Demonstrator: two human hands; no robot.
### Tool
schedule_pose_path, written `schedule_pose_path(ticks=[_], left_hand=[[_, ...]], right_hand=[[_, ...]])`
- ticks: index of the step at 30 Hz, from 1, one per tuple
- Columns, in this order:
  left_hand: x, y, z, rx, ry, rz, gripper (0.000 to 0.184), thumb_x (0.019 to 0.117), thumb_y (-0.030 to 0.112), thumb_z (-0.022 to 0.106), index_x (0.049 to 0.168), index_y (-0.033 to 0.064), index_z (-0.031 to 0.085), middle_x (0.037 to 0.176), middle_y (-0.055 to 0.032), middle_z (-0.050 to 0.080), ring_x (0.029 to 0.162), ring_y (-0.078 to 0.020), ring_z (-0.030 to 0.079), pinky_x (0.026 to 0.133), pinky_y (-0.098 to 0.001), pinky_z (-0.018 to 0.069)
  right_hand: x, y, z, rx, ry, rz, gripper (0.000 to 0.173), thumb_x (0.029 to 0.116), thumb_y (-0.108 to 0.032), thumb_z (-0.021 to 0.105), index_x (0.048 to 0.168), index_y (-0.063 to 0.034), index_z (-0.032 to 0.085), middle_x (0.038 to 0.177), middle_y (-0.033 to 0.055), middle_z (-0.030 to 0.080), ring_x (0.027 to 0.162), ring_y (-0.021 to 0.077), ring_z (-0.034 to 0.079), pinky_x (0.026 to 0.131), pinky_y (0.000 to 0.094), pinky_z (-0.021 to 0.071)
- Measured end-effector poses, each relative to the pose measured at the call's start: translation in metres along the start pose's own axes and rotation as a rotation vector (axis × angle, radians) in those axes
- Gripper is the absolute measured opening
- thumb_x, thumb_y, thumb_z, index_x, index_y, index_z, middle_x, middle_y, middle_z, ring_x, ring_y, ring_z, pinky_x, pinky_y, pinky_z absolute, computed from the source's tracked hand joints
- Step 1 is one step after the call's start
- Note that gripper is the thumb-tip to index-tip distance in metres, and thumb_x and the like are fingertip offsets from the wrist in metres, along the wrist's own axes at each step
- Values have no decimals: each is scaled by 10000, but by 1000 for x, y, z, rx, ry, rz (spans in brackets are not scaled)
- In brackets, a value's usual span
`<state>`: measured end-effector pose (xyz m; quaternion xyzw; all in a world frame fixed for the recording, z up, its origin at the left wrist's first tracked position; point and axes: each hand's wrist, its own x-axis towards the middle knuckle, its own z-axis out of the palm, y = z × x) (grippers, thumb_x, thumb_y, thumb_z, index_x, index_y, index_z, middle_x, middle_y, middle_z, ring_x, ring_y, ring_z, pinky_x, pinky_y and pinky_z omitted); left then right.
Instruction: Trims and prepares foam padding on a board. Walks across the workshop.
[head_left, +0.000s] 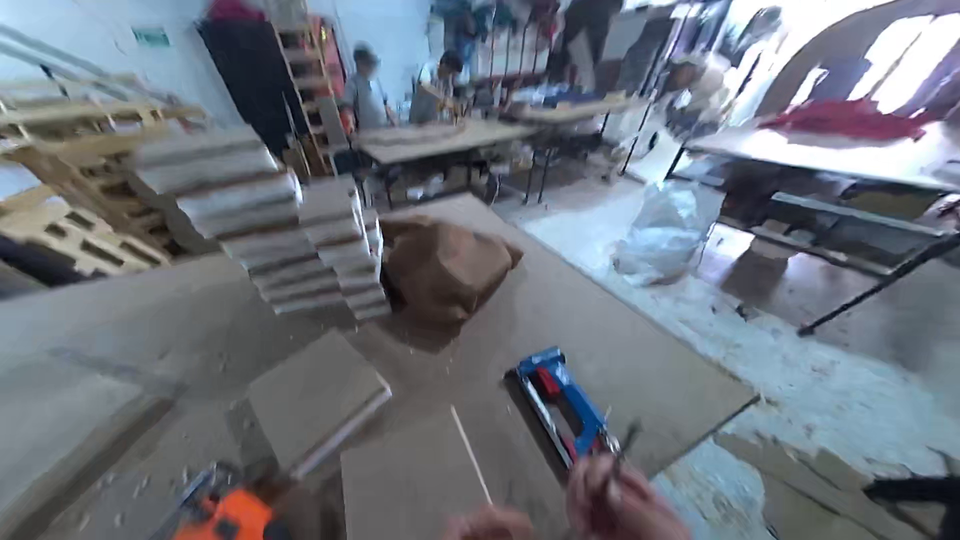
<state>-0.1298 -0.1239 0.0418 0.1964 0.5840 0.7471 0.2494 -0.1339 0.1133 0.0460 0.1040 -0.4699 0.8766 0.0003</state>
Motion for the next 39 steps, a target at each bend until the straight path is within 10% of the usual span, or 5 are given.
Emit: schedule_pose_path(ticks=[3, 6, 12, 22, 39], left_hand=[[-5, -11, -70, 1010, 473, -102, 383, 952, 347, 697, 1243, 99, 724, 1285, -73, 696, 1184, -189, 662, 1028, -421, 536], [-8, -24, -111, 1398, 579, -265, 634, 932, 561, 629, 1418, 154, 607, 1478, -135, 541, 1344, -372, 516, 1080, -661, 388], [-17, -49, -104, 1489, 570, -300, 672, 979, 672, 394, 1413, 214, 623, 1280, -94, 676, 1178, -319, 629, 1026, -604, 430], [-2, -63, -67, 1531, 520, -95, 699, 958, 613, 505, 1516, 192, 519, 1573, -92, 470, 1470, -327, 405, 1187, -649, 253], [6, -64, -72, 1593, 490, -65, 592, 901, 555, 597, 1357, 188, 683, 1433, -122, 612, 1359, -377, 534, 1095, -670, 341]], right_hand=[[-16, -10, -28, -156, 280, 137, 177, 1001, -210, 528, 1051, -92, 650, 895, 63, 681, 721, 123, 667, 633, 270, 586], [-34, -3, -39, -135, 357, 206, 143, 945, -142, 626, 1051, -57, 672, 875, 107, 667, 735, 151, 662, 690, 301, 596], [-26, 24, -7, -644, 352, 216, 179, 962, -91, 641, 1084, 9, 726, 849, 112, 711, 705, 199, 680, 660, 347, 605], [26, 81, 53, -1536, 245, -53, 207, 868, -126, 721, 1062, -89, 783, 877, 30, 698, 685, 84, 669, 573, 244, 580], [52, 147, 41, -1597, 275, -26, 113, 791, -166, 747, 868, -134, 823, 672, -28, 672, 580, 27, 638, 511, 170, 515]])
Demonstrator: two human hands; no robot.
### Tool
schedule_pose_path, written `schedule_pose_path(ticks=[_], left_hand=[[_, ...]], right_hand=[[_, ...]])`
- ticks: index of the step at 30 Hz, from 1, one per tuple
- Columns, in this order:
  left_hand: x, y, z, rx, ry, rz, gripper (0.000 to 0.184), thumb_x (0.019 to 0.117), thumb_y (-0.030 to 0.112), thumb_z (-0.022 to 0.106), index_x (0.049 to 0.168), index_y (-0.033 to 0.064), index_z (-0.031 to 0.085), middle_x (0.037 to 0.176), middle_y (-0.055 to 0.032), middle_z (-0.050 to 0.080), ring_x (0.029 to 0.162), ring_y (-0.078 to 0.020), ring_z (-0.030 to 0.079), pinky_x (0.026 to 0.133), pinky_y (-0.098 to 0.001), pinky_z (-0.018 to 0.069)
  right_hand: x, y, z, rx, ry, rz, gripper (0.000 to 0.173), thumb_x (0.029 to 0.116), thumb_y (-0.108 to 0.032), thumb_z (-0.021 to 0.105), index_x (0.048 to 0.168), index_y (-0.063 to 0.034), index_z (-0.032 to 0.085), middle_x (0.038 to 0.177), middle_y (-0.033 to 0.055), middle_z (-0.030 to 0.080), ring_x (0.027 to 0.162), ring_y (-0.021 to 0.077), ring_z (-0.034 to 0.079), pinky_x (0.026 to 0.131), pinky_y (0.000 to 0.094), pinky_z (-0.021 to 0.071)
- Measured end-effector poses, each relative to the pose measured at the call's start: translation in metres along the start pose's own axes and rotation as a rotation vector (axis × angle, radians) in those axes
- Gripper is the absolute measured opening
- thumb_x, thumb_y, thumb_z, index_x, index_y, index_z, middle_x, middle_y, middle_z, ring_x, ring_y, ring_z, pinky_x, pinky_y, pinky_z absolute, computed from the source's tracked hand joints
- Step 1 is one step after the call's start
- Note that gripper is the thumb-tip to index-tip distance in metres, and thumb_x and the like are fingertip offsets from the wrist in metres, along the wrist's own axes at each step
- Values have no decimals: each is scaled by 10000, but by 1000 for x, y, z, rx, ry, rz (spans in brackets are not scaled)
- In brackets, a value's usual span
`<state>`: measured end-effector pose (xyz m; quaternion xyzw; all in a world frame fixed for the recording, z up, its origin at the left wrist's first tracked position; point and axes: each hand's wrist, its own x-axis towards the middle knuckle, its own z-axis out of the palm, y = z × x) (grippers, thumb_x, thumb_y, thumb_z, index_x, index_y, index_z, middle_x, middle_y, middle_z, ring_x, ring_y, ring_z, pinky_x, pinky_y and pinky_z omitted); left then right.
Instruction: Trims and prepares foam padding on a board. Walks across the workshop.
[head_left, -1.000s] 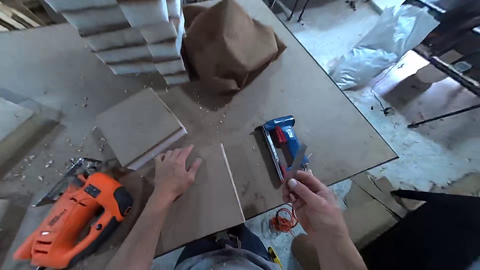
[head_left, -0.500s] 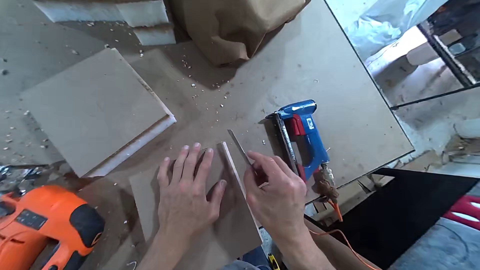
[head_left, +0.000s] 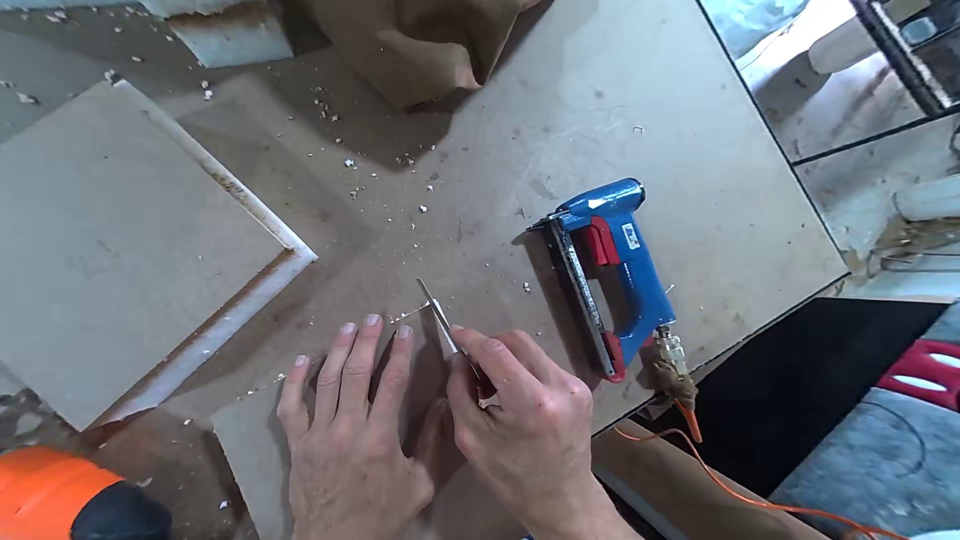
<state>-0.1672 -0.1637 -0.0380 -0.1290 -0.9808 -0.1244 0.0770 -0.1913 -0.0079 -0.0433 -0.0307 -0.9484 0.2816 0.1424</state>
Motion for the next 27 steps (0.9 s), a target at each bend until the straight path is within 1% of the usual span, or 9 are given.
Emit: schedule_pose_path(ticks=[4, 7, 12, 16, 20, 24, 27], left_hand=[[2, 1, 2, 14, 12, -7, 585, 920, 579, 568, 1334, 188, 701, 1400, -118, 638, 1339, -362, 555, 1090, -649, 346], [3, -1, 4, 16, 23, 0, 594, 932, 596, 548, 1331, 184, 702, 1389, -121, 644, 1332, -349, 561, 1092, -631, 349], [5, 0, 7, 14, 32, -17, 602, 923, 635, 549, 1303, 200, 720, 1359, -117, 665, 1323, -332, 570, 1090, -612, 340], [9, 2, 3, 7, 3, -31, 589, 918, 624, 570, 1289, 195, 728, 1335, -129, 678, 1303, -344, 587, 1071, -626, 357], [9, 1, 5, 12, 0, -34, 601, 925, 646, 544, 1285, 203, 733, 1326, -124, 684, 1302, -334, 589, 1082, -624, 345], [8, 0, 6, 6, 14, -33, 590, 903, 631, 585, 1287, 208, 731, 1321, -118, 686, 1304, -327, 586, 1085, -613, 339], [9, 0, 7, 19, 6, -38, 580, 899, 632, 590, 1285, 223, 731, 1311, -108, 693, 1297, -321, 589, 1080, -603, 341]], right_hand=[[-1, 2, 3, -27, -4, 6, 102, 797, -178, 739, 845, -131, 816, 668, -27, 672, 579, 40, 643, 514, 186, 523], [-1, 2, 4, -29, -7, 11, 107, 801, -176, 737, 850, -121, 815, 677, -16, 677, 588, 52, 647, 526, 194, 531], [2, 3, 1, 0, -21, 32, 102, 804, -165, 740, 850, -111, 813, 687, -7, 687, 596, 45, 654, 537, 186, 544], [1, 4, 3, 20, -48, 26, 107, 817, -164, 735, 863, -107, 812, 689, -1, 681, 599, 52, 648, 535, 185, 536], [2, 4, 3, 4, -48, 23, 111, 824, -166, 735, 870, -105, 815, 700, 3, 688, 603, 55, 649, 540, 182, 535], [3, 4, 5, -14, -57, 28, 117, 816, -171, 733, 868, -112, 820, 693, 2, 687, 596, 54, 649, 536, 187, 532], [0, 6, 6, -3, -73, 17, 114, 832, -162, 726, 879, -113, 817, 713, 7, 694, 622, 63, 657, 556, 190, 538]])
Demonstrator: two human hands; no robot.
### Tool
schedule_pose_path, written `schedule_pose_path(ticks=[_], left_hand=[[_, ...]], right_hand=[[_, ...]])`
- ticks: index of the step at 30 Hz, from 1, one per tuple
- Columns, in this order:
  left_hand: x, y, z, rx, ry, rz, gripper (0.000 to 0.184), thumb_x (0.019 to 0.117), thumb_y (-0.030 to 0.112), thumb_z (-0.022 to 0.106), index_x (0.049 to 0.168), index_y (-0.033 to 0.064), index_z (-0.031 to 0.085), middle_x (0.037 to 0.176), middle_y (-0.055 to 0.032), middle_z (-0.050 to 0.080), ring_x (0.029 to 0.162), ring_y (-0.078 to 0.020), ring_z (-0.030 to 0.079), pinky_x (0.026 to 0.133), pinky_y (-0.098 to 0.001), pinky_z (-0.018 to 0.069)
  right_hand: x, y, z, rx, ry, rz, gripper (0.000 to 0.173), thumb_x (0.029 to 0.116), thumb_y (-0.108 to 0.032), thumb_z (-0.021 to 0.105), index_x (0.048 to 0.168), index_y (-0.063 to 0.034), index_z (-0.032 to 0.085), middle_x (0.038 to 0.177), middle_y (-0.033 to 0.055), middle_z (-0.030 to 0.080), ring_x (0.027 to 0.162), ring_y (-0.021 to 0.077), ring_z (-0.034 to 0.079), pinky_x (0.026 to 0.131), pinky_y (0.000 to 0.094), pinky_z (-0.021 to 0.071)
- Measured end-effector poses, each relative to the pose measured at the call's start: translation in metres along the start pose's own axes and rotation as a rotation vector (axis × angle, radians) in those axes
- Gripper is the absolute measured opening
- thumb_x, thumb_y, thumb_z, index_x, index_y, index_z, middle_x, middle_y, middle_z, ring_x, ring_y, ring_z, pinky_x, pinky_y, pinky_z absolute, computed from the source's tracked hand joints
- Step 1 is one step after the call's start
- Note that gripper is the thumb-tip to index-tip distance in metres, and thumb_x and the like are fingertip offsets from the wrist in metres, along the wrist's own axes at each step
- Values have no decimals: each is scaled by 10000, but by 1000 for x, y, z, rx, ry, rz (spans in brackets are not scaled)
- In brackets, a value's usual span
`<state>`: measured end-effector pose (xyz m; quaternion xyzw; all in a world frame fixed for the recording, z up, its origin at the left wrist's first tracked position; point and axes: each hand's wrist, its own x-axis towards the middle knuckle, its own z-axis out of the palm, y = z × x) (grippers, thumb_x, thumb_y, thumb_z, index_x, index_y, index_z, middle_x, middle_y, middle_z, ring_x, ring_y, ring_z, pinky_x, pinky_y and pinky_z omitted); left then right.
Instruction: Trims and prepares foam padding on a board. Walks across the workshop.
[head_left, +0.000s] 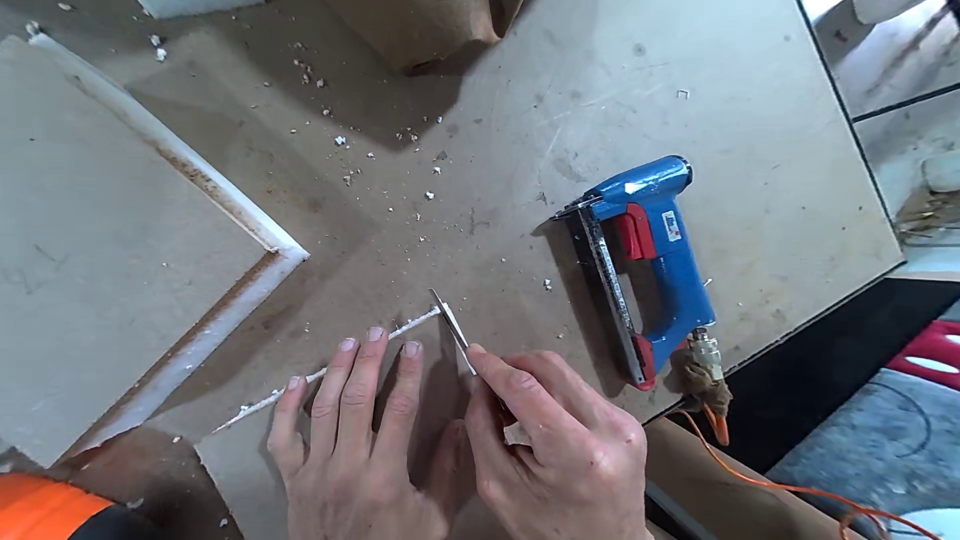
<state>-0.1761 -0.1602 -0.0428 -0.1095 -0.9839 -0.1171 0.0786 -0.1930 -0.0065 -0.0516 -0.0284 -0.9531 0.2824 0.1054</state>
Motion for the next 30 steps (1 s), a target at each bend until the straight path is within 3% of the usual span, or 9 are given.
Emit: schedule_pose_path(ticks=[11, 14, 18, 22, 26, 30], left_hand=[[-4, -2, -2, -11, 13, 11, 620, 888, 636, 605, 1333, 215, 701, 1356, -117, 664, 1334, -325, 553, 1112, -601, 305], [-6, -1, -5, -31, 23, 24, 608, 894, 598, 612, 1336, 190, 697, 1361, -143, 653, 1324, -338, 557, 1116, -608, 293], [1, 2, 0, -44, 67, 5, 579, 917, 619, 588, 1268, 181, 729, 1290, -138, 693, 1294, -331, 582, 1109, -594, 299], [2, 1, 11, -7, -48, 8, 593, 875, 611, 615, 1270, 185, 731, 1264, -172, 700, 1249, -417, 597, 1056, -644, 342], [3, -1, 16, 10, -52, 22, 625, 918, 645, 544, 1314, 190, 706, 1311, -149, 682, 1301, -378, 572, 1105, -615, 323], [5, 7, 1, 23, 121, 45, 492, 923, 519, 629, 1219, 146, 752, 1231, -138, 698, 1250, -309, 585, 1105, -526, 301]], right_hand=[[0, 1, -3, -47, -67, -23, 118, 840, -153, 714, 880, -114, 818, 706, 22, 696, 621, 97, 670, 538, 217, 539], [3, -7, -3, -67, -79, -17, 106, 826, -185, 725, 854, -130, 812, 663, 0, 666, 580, 89, 648, 489, 220, 501], [-5, -2, -7, -57, -112, 6, 146, 857, -150, 702, 938, -116, 819, 771, 39, 720, 679, 126, 695, 557, 239, 558], [-1, -8, 1, -91, -89, -1, 113, 842, -166, 706, 870, -115, 803, 714, 24, 691, 606, 117, 672, 489, 242, 522], [-4, -6, -5, -101, -144, 29, 172, 880, -156, 680, 978, -118, 816, 784, 45, 709, 673, 138, 684, 524, 240, 537], [3, -9, 1, -113, -135, 14, 113, 848, -183, 700, 847, -120, 794, 690, 25, 680, 583, 133, 668, 469, 255, 513]])
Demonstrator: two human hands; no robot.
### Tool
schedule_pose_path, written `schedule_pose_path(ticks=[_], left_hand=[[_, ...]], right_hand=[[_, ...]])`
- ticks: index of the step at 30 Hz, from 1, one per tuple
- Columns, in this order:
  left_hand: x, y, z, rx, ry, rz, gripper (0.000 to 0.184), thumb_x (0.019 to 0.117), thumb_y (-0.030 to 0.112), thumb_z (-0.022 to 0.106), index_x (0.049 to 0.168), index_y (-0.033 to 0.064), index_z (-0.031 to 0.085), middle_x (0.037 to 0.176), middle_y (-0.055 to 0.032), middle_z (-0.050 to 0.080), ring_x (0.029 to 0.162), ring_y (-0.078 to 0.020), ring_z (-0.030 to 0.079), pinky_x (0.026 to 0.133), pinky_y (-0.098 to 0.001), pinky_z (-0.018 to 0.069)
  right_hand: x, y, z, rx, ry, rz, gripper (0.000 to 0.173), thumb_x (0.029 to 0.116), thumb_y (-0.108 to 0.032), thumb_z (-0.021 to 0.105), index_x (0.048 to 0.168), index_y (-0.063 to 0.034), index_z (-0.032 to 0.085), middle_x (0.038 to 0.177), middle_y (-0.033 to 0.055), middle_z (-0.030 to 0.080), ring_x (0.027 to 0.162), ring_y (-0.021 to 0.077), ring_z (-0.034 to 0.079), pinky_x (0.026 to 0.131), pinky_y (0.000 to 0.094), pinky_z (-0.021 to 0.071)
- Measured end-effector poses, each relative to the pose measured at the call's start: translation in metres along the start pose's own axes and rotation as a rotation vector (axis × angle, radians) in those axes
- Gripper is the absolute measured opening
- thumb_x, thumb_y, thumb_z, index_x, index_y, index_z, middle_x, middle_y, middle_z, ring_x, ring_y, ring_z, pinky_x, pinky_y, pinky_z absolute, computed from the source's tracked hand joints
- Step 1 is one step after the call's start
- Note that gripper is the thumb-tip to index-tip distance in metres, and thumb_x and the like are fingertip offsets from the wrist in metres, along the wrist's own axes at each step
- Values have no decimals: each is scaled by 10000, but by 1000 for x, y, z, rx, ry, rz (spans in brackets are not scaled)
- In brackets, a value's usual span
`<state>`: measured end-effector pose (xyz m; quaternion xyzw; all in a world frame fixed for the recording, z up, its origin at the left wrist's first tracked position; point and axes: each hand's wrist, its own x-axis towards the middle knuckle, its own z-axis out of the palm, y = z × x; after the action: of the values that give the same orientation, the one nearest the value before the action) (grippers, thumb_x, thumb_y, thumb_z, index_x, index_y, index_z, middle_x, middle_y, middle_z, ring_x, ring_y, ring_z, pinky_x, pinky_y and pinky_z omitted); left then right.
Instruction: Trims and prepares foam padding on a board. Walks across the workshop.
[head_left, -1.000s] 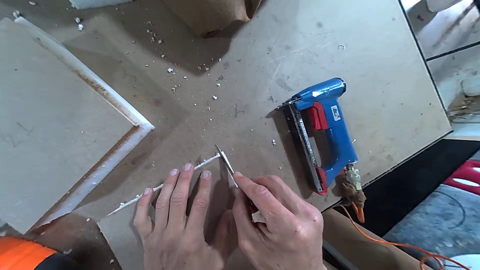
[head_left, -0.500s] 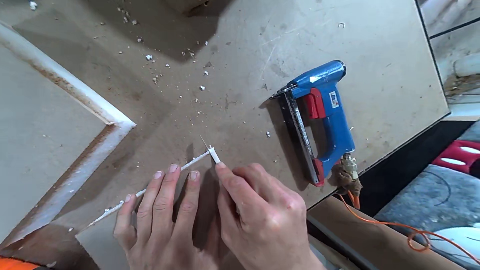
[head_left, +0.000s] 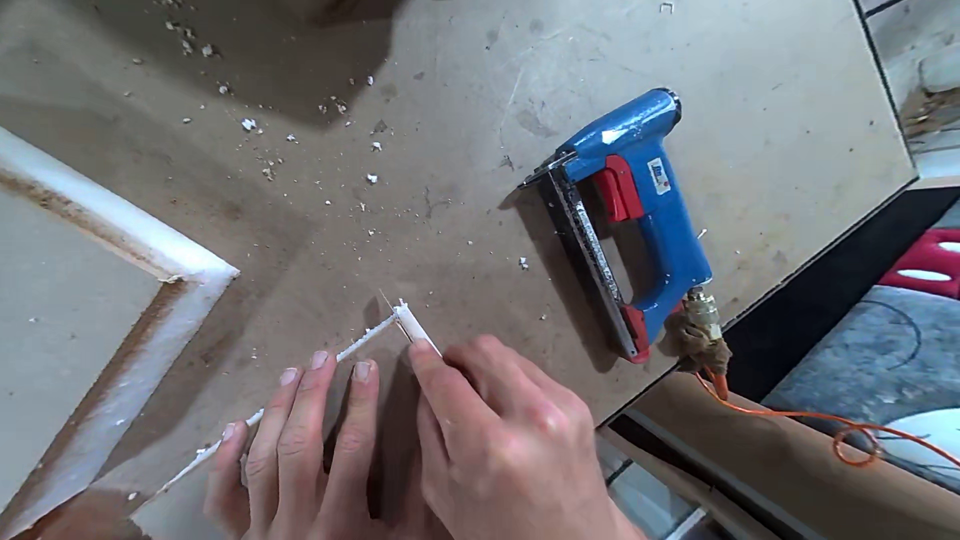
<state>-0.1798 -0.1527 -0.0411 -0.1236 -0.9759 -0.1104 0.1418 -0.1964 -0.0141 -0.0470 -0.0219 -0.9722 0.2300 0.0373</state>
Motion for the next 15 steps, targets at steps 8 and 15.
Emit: schedule_pose_path(ticks=[8, 15], left_hand=[[2, -2, 3, 16, -1, 8, 487, 913, 540, 628, 1208, 177, 763, 1199, -120, 715, 1227, -299, 602, 1099, -511, 310], [1, -4, 4, 20, -32, -5, 501, 910, 555, 608, 1212, 185, 762, 1222, -109, 709, 1248, -295, 589, 1096, -517, 303]], right_hand=[[5, -1, -4, -42, -82, -5, 130, 864, -182, 677, 835, -124, 790, 682, 26, 670, 569, 144, 665, 452, 274, 506], [3, 1, -4, -52, -118, 6, 143, 873, -176, 664, 846, -127, 796, 686, 36, 669, 573, 153, 663, 458, 281, 507]])
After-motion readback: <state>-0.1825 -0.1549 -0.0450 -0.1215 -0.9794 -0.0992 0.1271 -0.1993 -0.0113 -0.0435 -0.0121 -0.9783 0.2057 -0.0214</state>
